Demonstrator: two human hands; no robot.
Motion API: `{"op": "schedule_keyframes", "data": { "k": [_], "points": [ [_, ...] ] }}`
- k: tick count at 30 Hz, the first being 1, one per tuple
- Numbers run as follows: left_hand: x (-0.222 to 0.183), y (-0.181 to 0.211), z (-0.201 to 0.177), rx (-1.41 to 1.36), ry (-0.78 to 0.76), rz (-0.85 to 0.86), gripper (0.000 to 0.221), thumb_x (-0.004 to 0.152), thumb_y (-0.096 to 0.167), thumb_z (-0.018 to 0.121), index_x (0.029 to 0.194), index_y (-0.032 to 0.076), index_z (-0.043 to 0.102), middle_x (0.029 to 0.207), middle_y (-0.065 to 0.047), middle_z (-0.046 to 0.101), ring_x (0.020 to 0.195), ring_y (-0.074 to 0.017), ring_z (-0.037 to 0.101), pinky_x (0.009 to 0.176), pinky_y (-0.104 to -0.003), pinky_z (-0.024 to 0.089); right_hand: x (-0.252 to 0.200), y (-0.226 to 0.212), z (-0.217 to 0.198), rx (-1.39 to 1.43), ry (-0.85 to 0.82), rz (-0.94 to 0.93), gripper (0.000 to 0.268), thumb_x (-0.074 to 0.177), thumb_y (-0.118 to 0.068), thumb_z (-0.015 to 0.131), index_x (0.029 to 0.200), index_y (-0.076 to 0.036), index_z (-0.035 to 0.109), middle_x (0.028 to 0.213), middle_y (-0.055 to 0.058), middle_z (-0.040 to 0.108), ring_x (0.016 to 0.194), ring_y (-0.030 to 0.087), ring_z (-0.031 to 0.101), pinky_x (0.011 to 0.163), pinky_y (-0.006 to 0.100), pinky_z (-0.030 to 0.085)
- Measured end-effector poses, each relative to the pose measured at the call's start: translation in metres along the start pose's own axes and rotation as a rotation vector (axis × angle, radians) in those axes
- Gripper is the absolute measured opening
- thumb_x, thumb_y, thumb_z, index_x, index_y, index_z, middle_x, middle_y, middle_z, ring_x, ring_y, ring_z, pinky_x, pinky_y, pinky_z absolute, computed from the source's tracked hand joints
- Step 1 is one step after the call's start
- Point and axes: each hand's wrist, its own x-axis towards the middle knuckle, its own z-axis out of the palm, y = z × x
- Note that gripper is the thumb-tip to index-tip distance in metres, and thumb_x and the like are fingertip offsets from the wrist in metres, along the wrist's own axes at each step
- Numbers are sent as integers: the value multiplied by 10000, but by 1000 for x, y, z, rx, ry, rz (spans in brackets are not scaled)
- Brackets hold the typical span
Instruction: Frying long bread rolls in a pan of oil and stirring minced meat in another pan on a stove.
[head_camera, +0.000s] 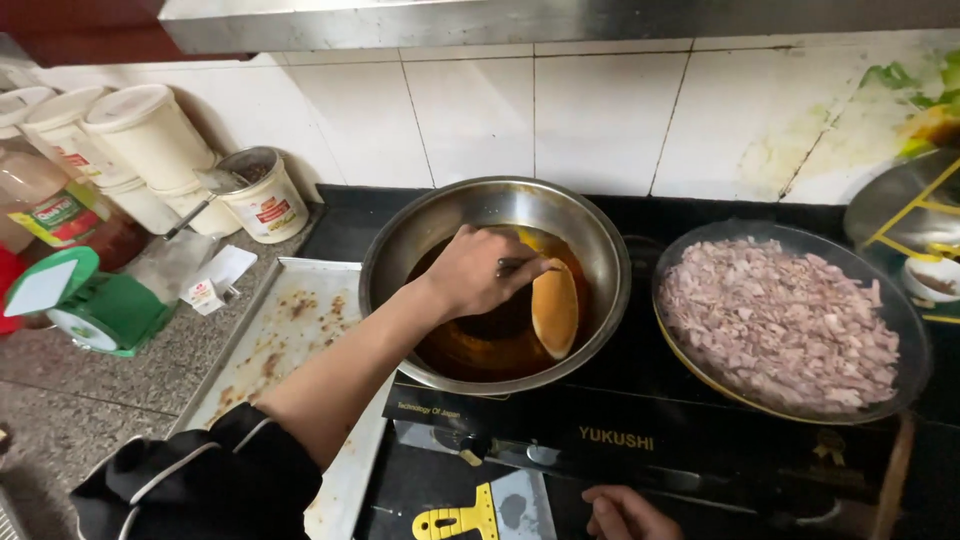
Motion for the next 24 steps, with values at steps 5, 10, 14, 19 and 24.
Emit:
{"op": "schedule_keyframes", "data": {
  "k": [5,10,14,19,24],
  "points": [
    [-10,-24,-1,30,34,-52,540,1114,632,486,1291,304,878,1108,-15,904,989,-321,814,1019,-587,491,18,11,3,14,-64,-98,300,1030,-191,806,1107,6,1020,791,198,847,778,270,813,777,359,641],
    [-18,-29,-12,40,36,-34,549,1136,602,485,1175,222,879,1015,-45,884,888,-376,795,937,-567,529,22,12,0,-45,-128,-79,322,1033,-217,797,1150,-23,1025,817,189,880,760,248,824,775,329,641],
    [-19,-23,-16,85,-90,-137,509,1147,550,516,1094,180,861,948,-97,864,837,-401,800,746,-561,610,7,-4,-1,-107,-90,-55,325,1040,-258,788,1145,-69,1031,836,151,889,748,223,818,778,316,652],
    [-12,-24,-2,38,-169,-125,506,1119,542,548,1199,165,877,1167,-80,888,1027,-343,829,982,-548,570,10,-3,-2,-83,-117,21,338,1054,-273,784,1192,-63,1010,881,160,886,794,234,830,808,329,652],
    [1,-31,4,18,-146,-41,493,1137,508,540,1083,152,877,1039,-95,875,902,-390,783,844,-530,566,16,8,-6,-109,-129,14,318,1058,-272,782,1217,-109,1004,881,129,914,760,203,830,787,301,666]
  ]
}}
